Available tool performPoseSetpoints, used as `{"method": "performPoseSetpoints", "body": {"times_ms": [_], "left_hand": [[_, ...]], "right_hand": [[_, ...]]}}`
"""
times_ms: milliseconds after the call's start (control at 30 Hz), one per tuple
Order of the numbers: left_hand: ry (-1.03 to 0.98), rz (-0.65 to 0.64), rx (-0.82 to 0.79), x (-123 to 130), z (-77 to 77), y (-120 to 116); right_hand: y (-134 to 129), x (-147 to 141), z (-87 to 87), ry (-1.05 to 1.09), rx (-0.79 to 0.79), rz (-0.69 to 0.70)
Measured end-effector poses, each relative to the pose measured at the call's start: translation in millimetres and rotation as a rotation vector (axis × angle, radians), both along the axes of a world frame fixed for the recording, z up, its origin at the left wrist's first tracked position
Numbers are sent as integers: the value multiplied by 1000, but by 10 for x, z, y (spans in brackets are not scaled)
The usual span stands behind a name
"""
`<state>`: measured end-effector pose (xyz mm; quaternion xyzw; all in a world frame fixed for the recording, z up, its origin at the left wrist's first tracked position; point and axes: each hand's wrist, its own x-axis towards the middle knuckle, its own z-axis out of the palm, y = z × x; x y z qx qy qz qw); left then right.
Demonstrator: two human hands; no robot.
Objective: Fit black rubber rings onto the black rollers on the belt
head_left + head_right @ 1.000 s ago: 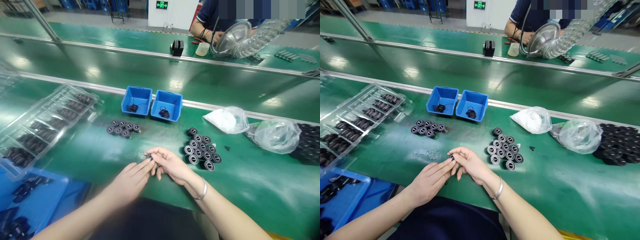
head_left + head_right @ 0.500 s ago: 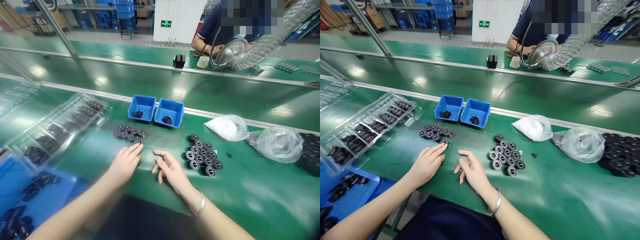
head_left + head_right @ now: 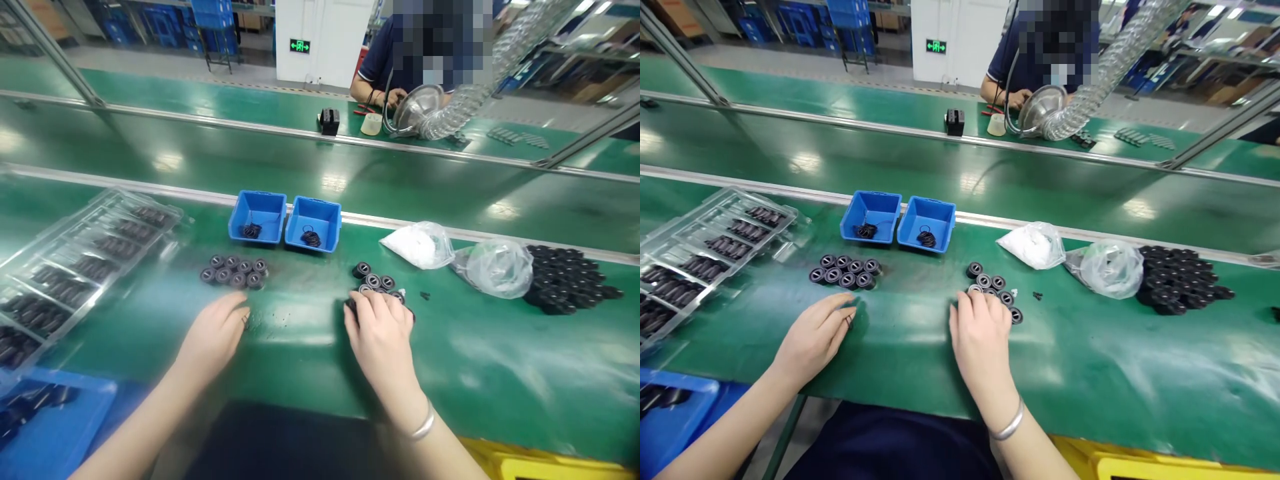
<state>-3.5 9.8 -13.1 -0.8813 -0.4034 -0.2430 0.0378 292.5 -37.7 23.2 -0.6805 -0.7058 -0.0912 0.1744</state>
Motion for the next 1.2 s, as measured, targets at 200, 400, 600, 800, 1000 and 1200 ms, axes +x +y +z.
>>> {"method": "performPoseSetpoints", "body": {"times_ms": [200,400,600,800,1000,1200], "left_hand": [[-15,11,-47,33,-51,29],[-61,20,-74,105,56,-51],[-253,-33,-200,379,225,-250],[-323,-66,-254,489,312,-301],[-401,-25,-331,363,261,-261],[-262,-92,-107,274,149,-243]], "right_hand": [[-10,28,-123,-30,-10,44],[-20,-202,-37,186,-125,289],[-14,-499,166,640,-183,487],[90,-532,189,1038,-410,507],[281,-422,72,1168,-491,347],[412,-471,-81,1115,-574,294]]}}
